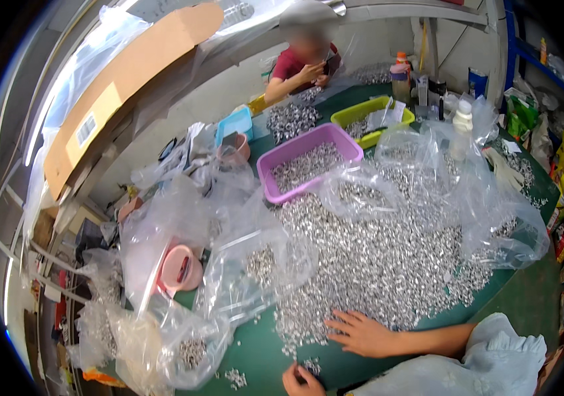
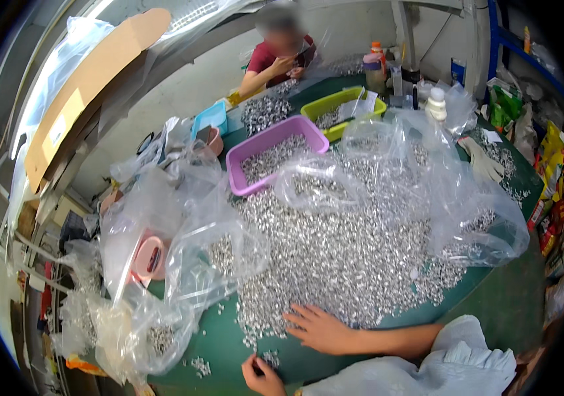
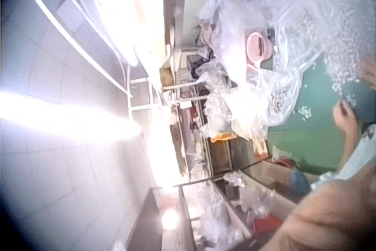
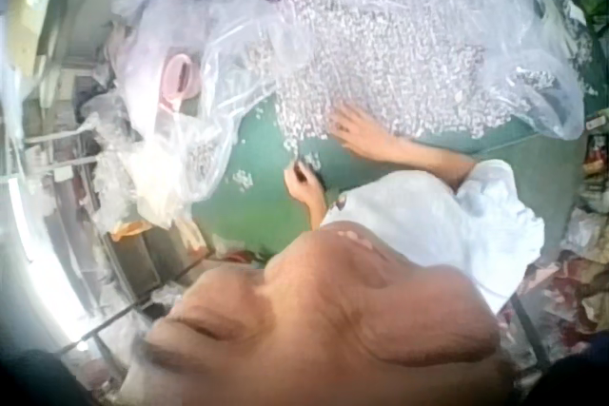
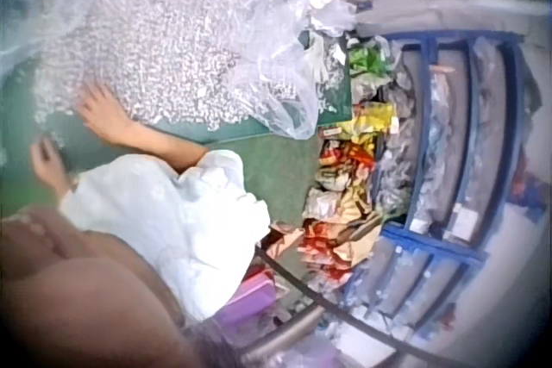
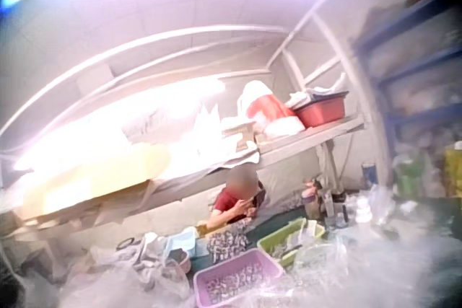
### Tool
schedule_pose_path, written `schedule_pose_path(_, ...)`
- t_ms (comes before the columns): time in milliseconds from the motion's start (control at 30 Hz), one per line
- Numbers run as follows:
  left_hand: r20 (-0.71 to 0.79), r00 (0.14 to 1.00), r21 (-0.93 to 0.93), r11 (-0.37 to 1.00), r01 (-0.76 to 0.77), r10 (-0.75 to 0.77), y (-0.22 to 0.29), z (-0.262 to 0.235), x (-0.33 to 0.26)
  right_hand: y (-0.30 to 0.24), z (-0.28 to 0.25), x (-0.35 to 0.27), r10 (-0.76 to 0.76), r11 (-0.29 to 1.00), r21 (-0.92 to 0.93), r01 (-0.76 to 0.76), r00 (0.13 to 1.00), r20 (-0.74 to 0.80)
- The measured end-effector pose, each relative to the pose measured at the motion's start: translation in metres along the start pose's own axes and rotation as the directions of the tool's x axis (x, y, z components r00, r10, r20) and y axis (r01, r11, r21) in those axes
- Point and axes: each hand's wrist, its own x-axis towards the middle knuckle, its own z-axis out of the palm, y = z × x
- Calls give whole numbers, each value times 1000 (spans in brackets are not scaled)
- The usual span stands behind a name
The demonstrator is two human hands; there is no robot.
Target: The person sorts small metal components by hand on a green workbench, moving them into different piles and containers.
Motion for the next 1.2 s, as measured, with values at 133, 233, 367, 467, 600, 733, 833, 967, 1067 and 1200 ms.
schedule_pose_path(133, -12, 998, -43, 997, 57, -58, 17, -7, 1, 6, 3, 1, 15, 986, 164, -13, 1000, -11)
schedule_pose_path(233, -7, 992, -43, 991, -123, 123, 8, -9, 4, 6, 4, 0, 62, 964, 263, -42, 996, -70)
schedule_pose_path(367, 183, 969, -68, 985, -156, 166, 12, -15, 13, 3, -5, 6, 49, 999, -23, -47, 996, 75)
schedule_pose_path(467, 362, 889, -106, 960, -261, 281, 0, -17, 16, 2, -5, 6, 85, 988, -138, -75, 994, 68)
schedule_pose_path(600, 438, 820, -117, 928, -354, 368, 13, -15, 18, 1, -5, 5, 109, 984, -134, -115, 993, -55)
schedule_pose_path(733, 403, 792, -144, 886, -441, 460, 20, -17, 23, 0, -2, 6, 101, 994, -31, -105, 987, -129)
schedule_pose_path(833, 414, 836, -365, 907, -209, 359, 6, -11, 16, 4, -9, 5, 109, 993, -25, -112, 989, -95)
schedule_pose_path(967, 360, 850, -209, 921, -328, 384, 3, -6, 33, 6, -20, 7, 149, 982, -110, -156, 986, -68)
schedule_pose_path(1067, 492, 771, -212, 915, -344, 404, 7, -18, 22, 4, -27, -8, 190, 969, -128, -214, 966, -173)
schedule_pose_path(1200, 467, 801, -351, 910, -221, 375, 7, -26, 20, 0, -38, 9, 120, 987, -71, -142, 960, -251)
